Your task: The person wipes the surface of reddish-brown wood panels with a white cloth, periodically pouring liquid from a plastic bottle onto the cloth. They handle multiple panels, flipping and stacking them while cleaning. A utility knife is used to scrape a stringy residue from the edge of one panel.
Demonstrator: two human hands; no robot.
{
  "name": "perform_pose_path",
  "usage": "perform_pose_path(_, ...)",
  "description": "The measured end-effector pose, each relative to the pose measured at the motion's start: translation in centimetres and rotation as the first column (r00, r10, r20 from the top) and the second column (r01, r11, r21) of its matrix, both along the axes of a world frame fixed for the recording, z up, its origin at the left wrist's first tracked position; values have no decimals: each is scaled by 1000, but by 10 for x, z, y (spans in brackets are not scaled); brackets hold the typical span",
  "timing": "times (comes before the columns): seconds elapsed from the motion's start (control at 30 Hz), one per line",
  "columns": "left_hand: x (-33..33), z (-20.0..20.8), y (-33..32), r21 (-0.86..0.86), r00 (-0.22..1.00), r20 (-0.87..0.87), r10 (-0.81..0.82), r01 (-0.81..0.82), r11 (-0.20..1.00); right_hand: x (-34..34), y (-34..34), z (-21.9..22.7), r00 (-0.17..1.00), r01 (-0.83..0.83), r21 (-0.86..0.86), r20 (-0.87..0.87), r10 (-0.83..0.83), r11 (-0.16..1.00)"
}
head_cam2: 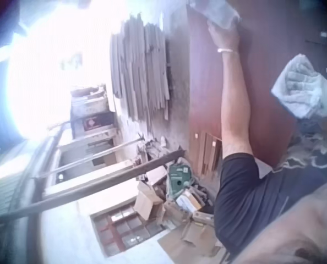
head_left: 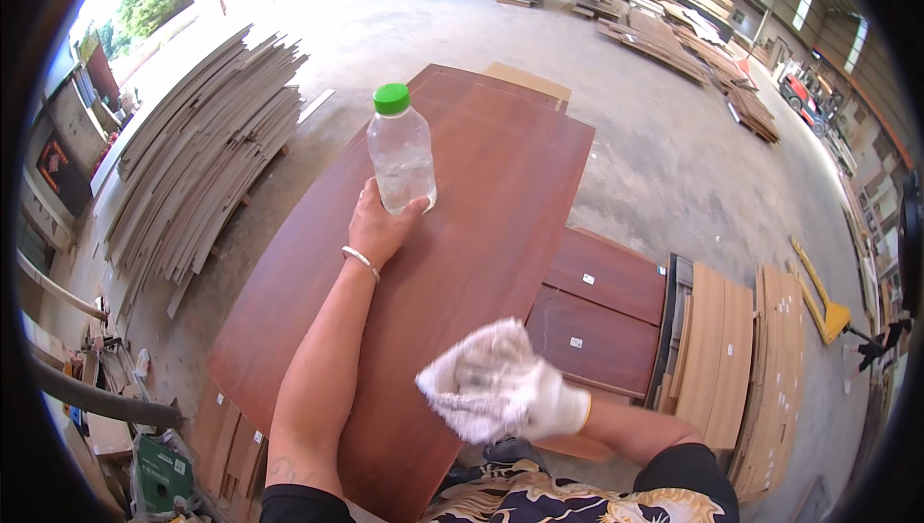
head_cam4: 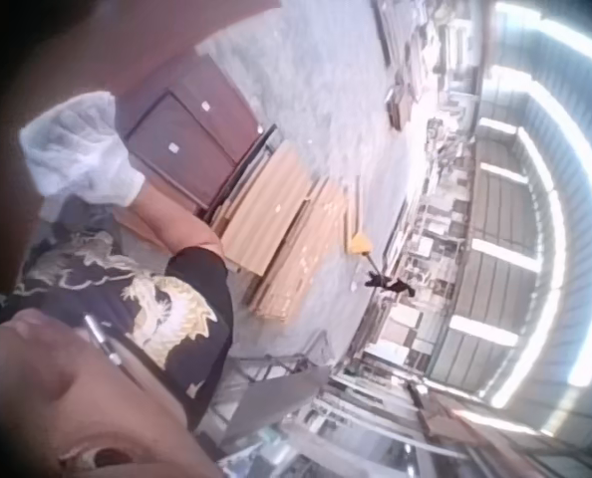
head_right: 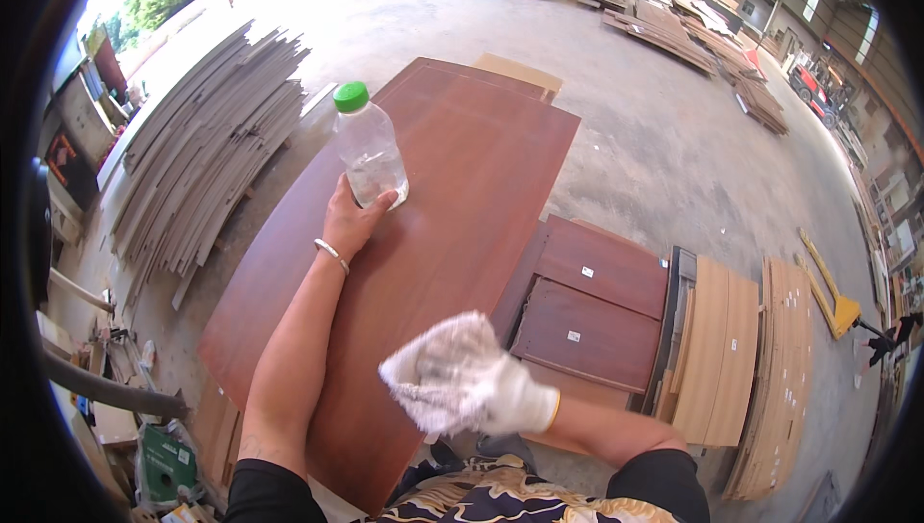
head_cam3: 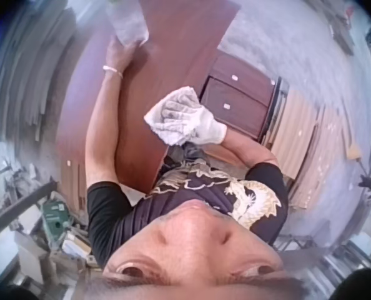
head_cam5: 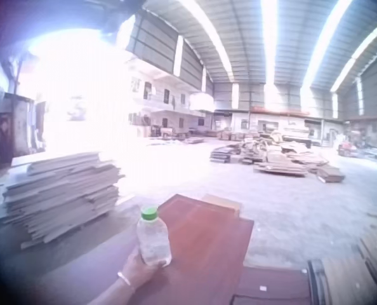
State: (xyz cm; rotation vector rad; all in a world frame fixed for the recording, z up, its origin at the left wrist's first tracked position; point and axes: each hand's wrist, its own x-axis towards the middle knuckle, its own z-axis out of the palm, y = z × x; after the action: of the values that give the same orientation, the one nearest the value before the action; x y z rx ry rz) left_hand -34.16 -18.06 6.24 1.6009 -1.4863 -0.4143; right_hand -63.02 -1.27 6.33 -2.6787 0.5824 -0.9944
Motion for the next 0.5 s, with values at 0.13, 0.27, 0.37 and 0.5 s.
perform_pose_path(0.13, -8, 4, -3, -7, 999, -39, -27, 26, 1000, -70, -145, -38, 898, 199, 357, 307, -316, 913)
perform_pose_path(0.27, -25, -2, -14, -25, 997, -30, -66, 65, 998, -105, -186, -48, 714, 533, 448, 217, -666, 718)
perform_pose_path(0.37, -3, -5, -5, -44, 997, -57, -51, 49, 998, -32, -83, -40, 815, -26, 451, 526, -243, 892)
perform_pose_path(0.5, -5, -7, -9, -82, 996, -69, -64, 58, 995, -8, 40, -36, 995, 50, 172, 75, -63, 984)
